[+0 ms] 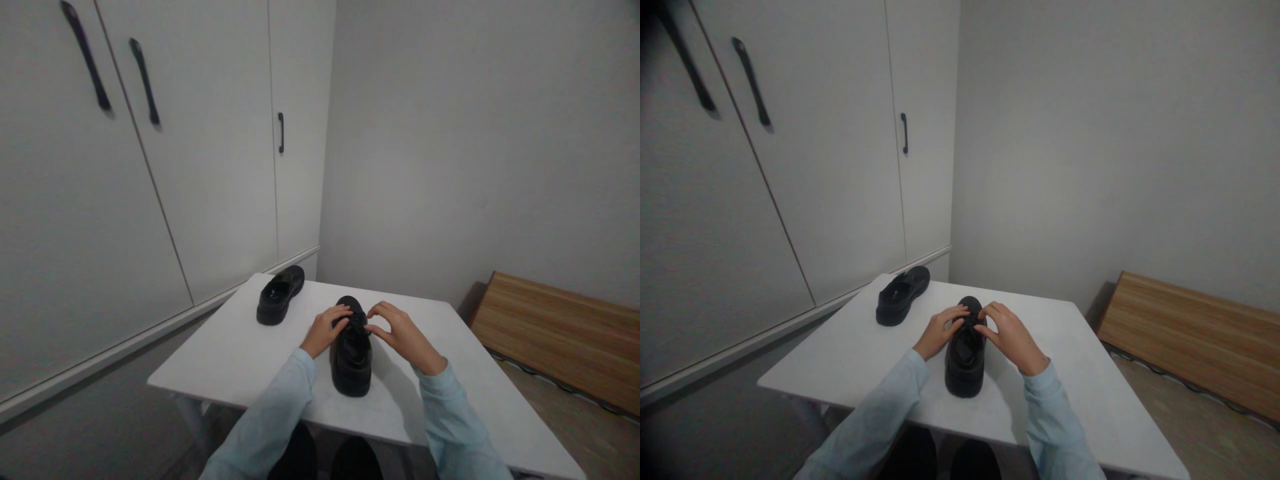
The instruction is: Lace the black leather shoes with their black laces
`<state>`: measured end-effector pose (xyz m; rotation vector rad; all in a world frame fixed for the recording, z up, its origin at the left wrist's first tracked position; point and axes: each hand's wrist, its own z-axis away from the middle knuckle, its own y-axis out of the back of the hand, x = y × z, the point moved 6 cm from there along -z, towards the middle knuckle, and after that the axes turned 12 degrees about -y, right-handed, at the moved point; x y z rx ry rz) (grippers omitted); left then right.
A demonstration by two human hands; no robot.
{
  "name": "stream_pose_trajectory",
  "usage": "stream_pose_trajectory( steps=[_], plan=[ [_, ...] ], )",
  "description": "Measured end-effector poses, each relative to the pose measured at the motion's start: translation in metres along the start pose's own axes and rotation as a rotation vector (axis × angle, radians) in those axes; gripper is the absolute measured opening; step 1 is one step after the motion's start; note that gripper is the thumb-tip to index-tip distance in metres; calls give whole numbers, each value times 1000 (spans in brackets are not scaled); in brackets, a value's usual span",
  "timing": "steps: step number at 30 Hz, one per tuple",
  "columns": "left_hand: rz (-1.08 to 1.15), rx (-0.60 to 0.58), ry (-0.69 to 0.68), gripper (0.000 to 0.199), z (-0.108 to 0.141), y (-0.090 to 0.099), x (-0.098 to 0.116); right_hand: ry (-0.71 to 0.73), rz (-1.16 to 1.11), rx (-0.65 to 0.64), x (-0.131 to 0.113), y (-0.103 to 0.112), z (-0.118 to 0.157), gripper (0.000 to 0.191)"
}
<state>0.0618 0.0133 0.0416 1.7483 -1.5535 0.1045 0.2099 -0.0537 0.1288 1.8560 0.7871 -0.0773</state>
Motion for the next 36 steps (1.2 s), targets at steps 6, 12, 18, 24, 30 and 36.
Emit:
stream_pose_trajectory(
  steps=[6, 12, 18, 24, 30, 36],
  plan=[
    [-7, 9, 1, 26, 0, -1, -1, -27, -86, -26, 17, -39, -8, 24],
    [7, 2, -1, 27, 2, -1, 0, -11, -150, 65, 27, -56, -5, 15],
    [15, -29, -34, 31, 2, 0, 4, 18, -215, 113, 31, -55, 2, 10],
    [5, -21, -49, 31, 2, -1, 6, -6, -270, 158, 32, -55, 4, 6],
    [1, -20, -57, 31, 2, 0, 7, -137, -518, 176, 41, -57, 2, 13],
    [-5, -32, -48, 31, 3, 0, 5, -258, -794, 196, 54, -52, 1, 19]
  ],
)
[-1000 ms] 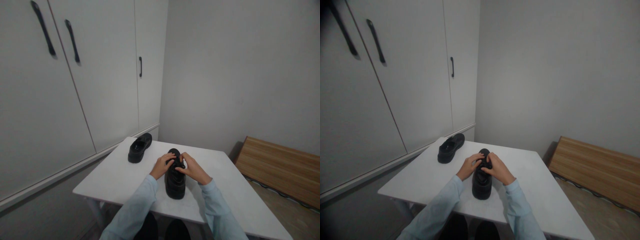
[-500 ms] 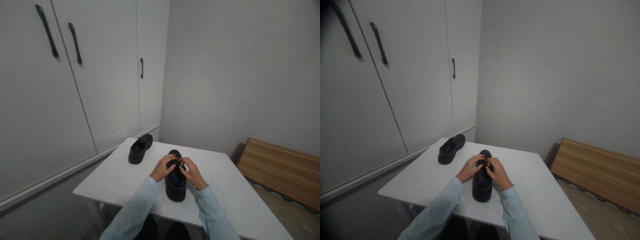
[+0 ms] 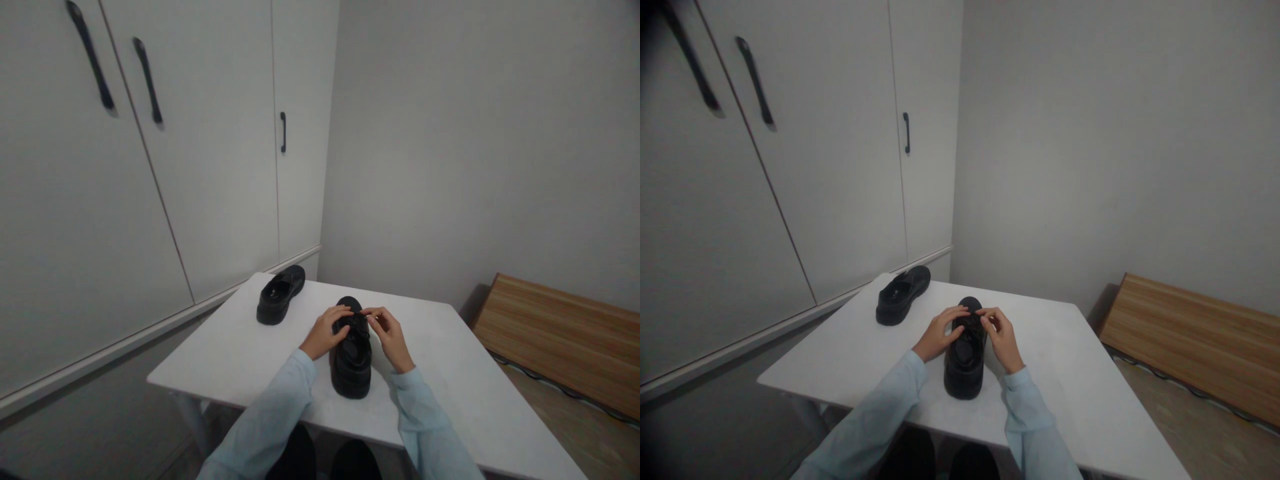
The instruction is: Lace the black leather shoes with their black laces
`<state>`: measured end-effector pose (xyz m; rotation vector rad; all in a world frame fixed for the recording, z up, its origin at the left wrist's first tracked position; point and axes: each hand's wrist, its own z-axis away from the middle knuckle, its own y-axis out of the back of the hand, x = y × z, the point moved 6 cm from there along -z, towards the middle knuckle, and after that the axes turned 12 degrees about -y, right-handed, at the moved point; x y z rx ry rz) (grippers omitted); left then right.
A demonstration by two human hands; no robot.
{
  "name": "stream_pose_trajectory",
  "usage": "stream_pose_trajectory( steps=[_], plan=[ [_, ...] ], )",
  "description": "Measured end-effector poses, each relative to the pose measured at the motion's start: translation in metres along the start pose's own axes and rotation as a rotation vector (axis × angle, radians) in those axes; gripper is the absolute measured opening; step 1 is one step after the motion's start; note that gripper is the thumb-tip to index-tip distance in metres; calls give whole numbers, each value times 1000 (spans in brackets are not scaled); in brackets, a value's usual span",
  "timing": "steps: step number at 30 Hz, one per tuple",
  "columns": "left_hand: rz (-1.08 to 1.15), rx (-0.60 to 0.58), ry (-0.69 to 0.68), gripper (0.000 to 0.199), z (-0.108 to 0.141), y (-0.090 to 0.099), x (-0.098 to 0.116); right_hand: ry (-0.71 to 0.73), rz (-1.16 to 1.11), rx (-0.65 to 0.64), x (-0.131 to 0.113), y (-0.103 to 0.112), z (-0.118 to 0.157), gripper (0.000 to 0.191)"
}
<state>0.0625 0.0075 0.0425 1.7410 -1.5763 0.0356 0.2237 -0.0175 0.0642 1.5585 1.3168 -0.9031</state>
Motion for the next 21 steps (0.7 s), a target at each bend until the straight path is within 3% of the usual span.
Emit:
stream_pose_trajectory(
  steps=[8, 16, 21],
  plan=[
    [2, 1, -13, 30, 1, 2, 1, -107, -342, 62, 13, 9, -4, 22],
    [-6, 7, -21, 30, 2, 2, 0, -184, -539, -8, 12, 8, -2, 24],
    [1, 6, -30, 31, 2, 2, 0, -158, -554, 145, 14, 30, -2, 24]
  ],
)
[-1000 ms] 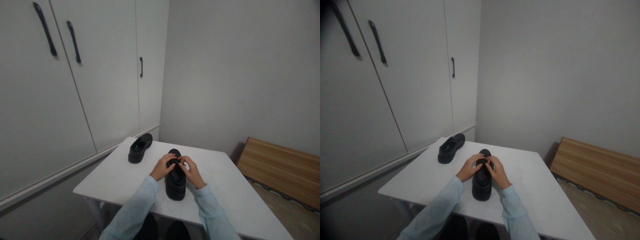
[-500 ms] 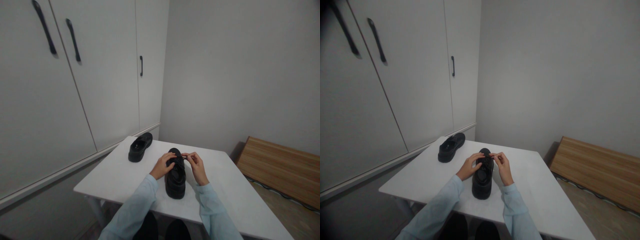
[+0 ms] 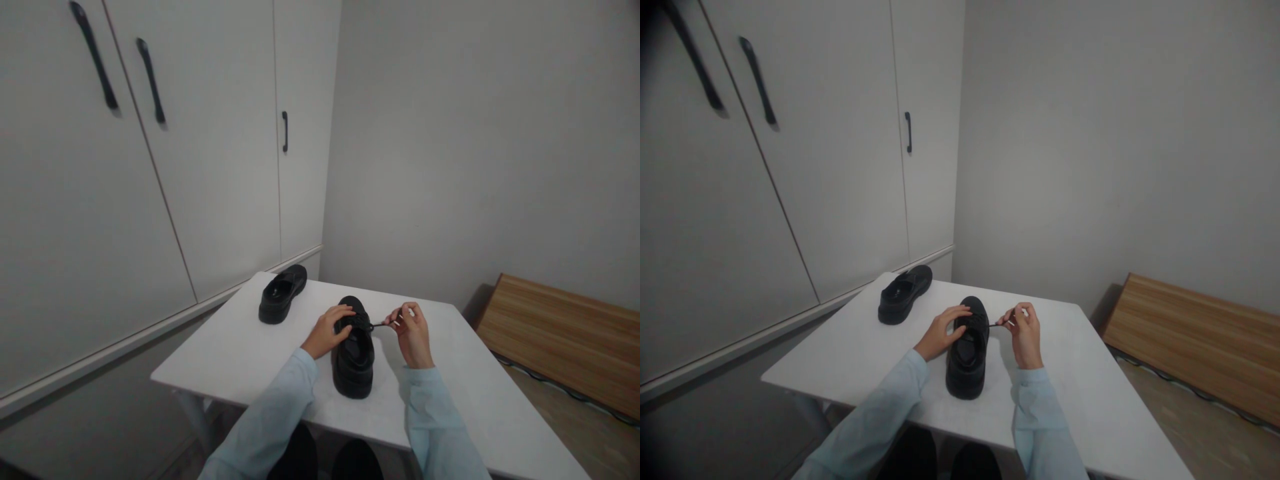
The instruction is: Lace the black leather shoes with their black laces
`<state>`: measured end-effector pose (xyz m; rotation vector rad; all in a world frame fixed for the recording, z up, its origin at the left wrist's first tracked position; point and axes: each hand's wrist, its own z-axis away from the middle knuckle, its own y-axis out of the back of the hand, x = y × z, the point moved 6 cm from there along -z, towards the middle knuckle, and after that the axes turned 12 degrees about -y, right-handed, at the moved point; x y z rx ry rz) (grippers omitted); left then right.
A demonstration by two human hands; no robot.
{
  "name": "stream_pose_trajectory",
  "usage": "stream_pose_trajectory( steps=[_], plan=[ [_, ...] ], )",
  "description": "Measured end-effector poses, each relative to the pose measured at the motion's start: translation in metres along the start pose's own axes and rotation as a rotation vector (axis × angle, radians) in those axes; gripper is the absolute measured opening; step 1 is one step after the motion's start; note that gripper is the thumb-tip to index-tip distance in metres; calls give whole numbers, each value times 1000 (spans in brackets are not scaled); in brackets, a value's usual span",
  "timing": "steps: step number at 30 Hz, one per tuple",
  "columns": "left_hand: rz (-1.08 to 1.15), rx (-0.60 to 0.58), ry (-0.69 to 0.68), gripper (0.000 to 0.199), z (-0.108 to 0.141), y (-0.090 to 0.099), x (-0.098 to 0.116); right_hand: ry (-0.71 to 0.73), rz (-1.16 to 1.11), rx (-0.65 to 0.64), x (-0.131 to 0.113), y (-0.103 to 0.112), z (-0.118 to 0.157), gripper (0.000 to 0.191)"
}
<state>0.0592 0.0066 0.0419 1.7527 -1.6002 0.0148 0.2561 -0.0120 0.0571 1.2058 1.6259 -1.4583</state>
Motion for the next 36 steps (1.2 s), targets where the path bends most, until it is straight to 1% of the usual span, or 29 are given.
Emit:
stream_pose_trajectory(
  steps=[2, 5, 10, 13, 15, 19, 22, 24, 26, 29, 36],
  plan=[
    [2, 2, 1, 31, 0, 0, 0, -8, 90, 53, 1, 5, -2, 23],
    [2, 6, -5, 31, -1, -1, 0, 1, 275, 95, 6, 7, -4, 23],
    [-6, 22, -36, 27, -3, 0, 5, 131, 573, 118, 9, 3, -5, 21],
    [-7, 56, -43, 20, -4, 3, 7, 201, 741, 80, 7, -3, -4, 17],
    [-7, 91, -35, 14, -5, 5, 7, 227, 802, 44, 7, -7, -2, 17],
    [-8, 128, -3, 8, -6, 6, 4, 251, 860, -22, 8, -14, 2, 18],
    [-17, 123, 35, 9, -5, 4, -1, 255, 899, -69, 11, -18, 4, 18],
    [-7, 146, 78, 10, -4, 4, -6, 256, 925, -89, 13, -19, 4, 18],
    [30, 202, 125, 11, -2, 6, -11, 253, 948, -101, 15, -21, 5, 19],
    [72, 327, 171, 11, 1, 13, -16, 246, 983, -115, 15, -25, 7, 23],
    [-55, 655, 291, 10, 14, 37, -25, 275, 1043, -112, 17, -27, 8, 30]
  ],
)
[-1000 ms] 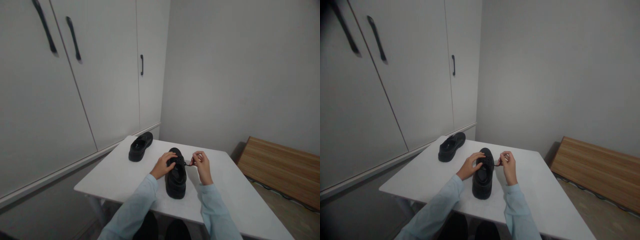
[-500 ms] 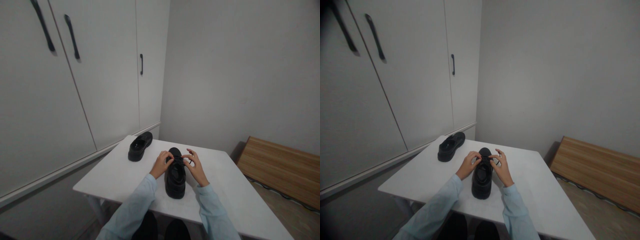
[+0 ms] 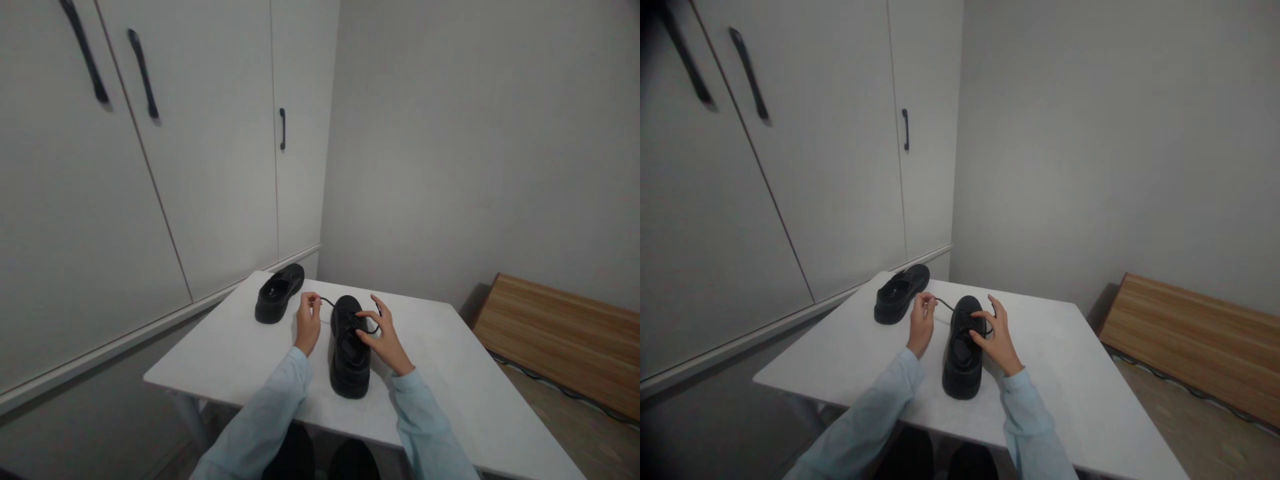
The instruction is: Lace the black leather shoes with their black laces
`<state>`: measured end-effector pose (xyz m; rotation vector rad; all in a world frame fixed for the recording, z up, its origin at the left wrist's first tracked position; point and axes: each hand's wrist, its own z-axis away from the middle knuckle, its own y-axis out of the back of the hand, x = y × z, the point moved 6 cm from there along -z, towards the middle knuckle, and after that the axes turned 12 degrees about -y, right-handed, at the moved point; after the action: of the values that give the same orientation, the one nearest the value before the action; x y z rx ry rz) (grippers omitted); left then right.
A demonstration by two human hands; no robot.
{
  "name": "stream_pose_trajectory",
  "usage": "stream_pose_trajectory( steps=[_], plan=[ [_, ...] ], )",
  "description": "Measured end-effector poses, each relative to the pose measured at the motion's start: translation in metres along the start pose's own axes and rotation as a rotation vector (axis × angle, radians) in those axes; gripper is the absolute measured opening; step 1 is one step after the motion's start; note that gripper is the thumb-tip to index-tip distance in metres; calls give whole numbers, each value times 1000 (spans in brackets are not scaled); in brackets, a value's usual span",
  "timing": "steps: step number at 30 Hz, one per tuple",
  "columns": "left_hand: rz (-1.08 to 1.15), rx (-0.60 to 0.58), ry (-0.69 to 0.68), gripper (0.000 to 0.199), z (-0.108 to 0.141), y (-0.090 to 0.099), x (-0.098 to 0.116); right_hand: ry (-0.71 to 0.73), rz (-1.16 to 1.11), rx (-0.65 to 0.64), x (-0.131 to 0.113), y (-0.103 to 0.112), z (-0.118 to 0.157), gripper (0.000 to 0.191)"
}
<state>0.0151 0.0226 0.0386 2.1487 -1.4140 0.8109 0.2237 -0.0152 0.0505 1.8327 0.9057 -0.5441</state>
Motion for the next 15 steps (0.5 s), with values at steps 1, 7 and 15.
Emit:
stream_pose_trajectory(
  steps=[1, 7, 15],
  plan=[
    [-18, 43, 1, 10, -1, 4, -1, 3, 3, 3, 0, 0, 0, 31],
    [-175, 210, -129, 10, -2, 20, 13, 18, 2, 6, -1, 1, 0, 27],
    [3, -307, -297, 13, 4, -14, 43, -50, -56, -26, -2, -1, 0, 17]
  ],
)
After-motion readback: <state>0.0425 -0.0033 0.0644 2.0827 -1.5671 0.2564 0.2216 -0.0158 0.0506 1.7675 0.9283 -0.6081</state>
